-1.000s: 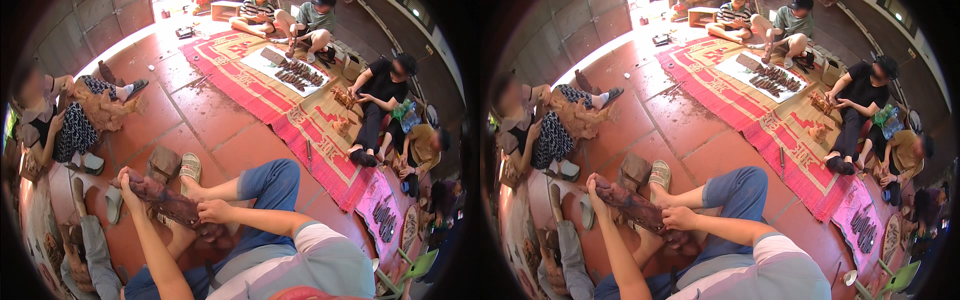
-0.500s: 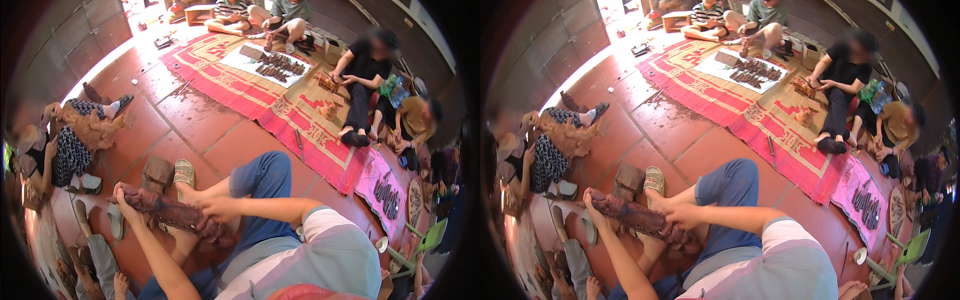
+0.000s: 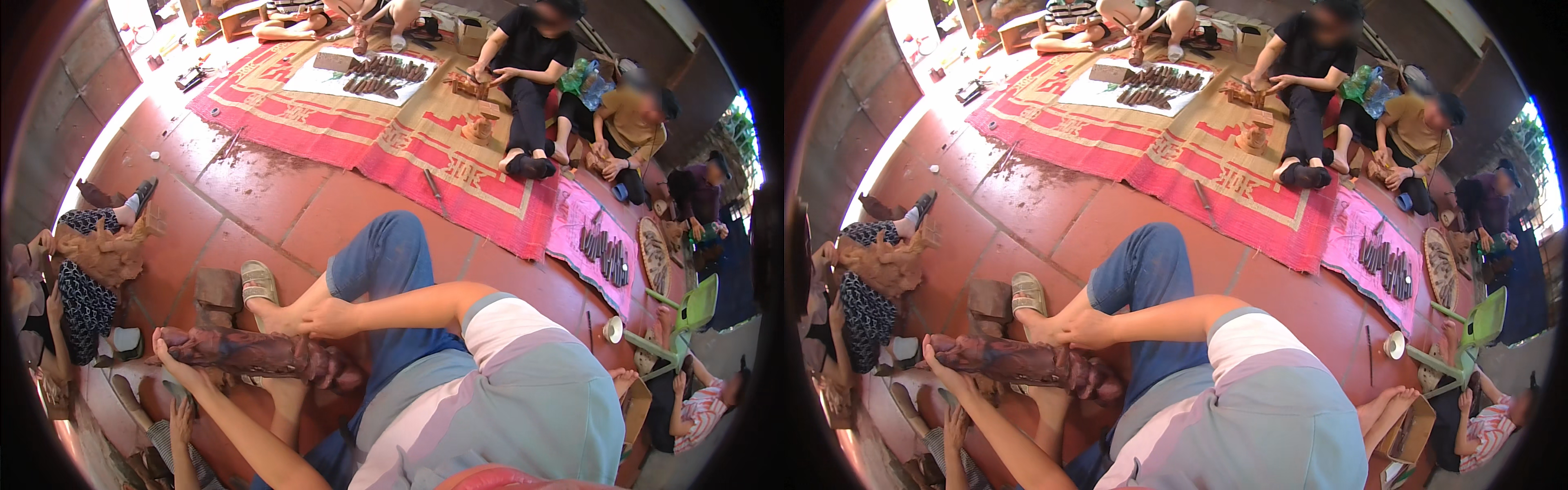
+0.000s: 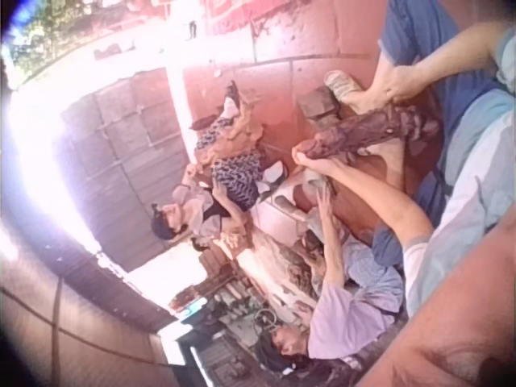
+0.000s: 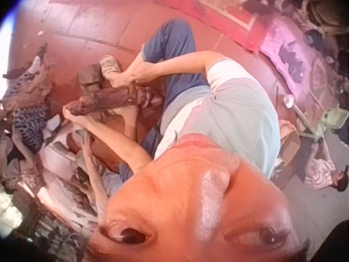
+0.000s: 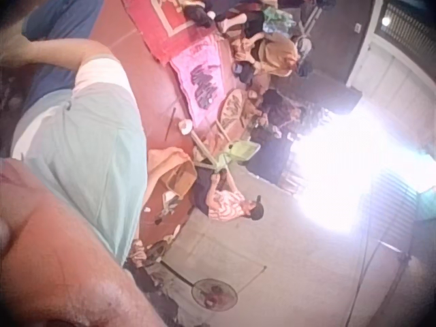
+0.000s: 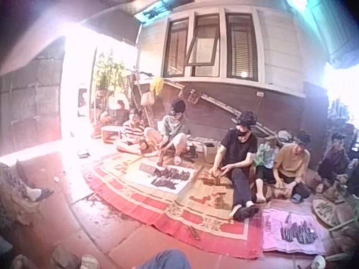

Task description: The person sits on the floor and carves a dark wooden object using a small carving tool. They hold the object in their left hand and use the tool in their right hand to shape and refine the surface. The person occasionally rotates the object to access different areas.

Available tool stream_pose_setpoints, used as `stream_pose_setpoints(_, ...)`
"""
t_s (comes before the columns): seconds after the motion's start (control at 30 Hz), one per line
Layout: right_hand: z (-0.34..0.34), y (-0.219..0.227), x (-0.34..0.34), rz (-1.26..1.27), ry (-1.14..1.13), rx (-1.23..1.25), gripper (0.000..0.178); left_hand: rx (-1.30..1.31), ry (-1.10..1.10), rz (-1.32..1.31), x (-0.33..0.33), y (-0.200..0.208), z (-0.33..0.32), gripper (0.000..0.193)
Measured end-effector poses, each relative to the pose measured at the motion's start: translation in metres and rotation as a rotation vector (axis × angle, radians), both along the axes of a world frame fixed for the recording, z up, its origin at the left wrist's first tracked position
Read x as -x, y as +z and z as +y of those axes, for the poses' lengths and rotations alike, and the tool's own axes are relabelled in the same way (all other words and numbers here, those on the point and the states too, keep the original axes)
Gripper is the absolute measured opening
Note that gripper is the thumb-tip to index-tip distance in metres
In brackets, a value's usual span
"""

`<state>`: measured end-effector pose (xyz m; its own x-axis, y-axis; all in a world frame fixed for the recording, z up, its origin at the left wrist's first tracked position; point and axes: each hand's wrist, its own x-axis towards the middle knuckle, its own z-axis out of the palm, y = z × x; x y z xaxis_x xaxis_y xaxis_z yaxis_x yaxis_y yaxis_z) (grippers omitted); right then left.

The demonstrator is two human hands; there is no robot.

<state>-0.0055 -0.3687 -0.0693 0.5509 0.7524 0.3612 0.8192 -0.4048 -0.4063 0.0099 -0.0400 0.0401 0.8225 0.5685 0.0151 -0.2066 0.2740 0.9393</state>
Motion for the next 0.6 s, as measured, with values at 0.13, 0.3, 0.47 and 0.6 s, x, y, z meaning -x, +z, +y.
stream_pose_setpoints(0.13, -0.004, 0.008, -0.005, -0.045, 0.046, 0.088, 0.02, -0.008, -0.006, -0.002, 0.002, 0.004, -0.005, 0.048)
stream_pose_setpoints(0.3, -0.005, 0.01, 0.004, -0.113, 0.187, 0.081, 0.021, -0.017, -0.014, -0.015, 0.005, -0.001, 0.003, 0.046)
stream_pose_setpoints(0.47, 0.039, -0.011, 0.017, -0.181, 0.216, 0.06, 0.026, -0.023, -0.035, -0.017, -0.002, -0.007, 0.003, 0.043)
stream_pose_setpoints(0.6, 0.002, 0.004, -0.005, -0.114, 0.27, 0.084, 0.022, -0.004, -0.032, -0.073, 0.005, 0.004, -0.003, 0.033)
